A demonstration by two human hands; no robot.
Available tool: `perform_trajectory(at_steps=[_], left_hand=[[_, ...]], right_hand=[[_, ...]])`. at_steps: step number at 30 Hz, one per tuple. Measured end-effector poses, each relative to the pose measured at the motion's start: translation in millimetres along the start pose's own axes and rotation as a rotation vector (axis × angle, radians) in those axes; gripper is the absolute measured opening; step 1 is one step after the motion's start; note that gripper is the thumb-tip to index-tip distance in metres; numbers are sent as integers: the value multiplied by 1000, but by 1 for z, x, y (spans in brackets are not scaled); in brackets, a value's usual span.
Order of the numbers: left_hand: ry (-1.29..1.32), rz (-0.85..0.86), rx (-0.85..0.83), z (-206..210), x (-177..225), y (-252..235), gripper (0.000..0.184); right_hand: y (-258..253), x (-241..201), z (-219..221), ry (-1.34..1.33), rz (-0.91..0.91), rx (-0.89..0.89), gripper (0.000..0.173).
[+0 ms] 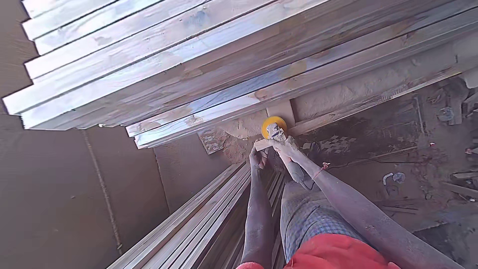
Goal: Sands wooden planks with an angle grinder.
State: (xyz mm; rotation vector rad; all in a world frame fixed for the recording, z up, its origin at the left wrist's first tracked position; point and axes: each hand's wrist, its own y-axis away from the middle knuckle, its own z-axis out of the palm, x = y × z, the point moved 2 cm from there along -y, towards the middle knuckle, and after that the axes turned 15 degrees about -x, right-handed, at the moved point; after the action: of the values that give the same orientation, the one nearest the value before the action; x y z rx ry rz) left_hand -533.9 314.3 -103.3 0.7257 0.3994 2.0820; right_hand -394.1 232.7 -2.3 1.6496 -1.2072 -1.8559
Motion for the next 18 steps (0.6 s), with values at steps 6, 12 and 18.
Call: perform_trajectory(at_steps=[6,12,18], left_hand=[[-286,-60,95,0,8,-19,51],[-501,-13,211,13,8,-19,55],[-1062,36,366,28,7,-18,56]], right_hand=[[48,41,-133,-360,30,299,68],[82,73,-286,-467,25,475,81],[122,92,-450,-527,25,630,78]])
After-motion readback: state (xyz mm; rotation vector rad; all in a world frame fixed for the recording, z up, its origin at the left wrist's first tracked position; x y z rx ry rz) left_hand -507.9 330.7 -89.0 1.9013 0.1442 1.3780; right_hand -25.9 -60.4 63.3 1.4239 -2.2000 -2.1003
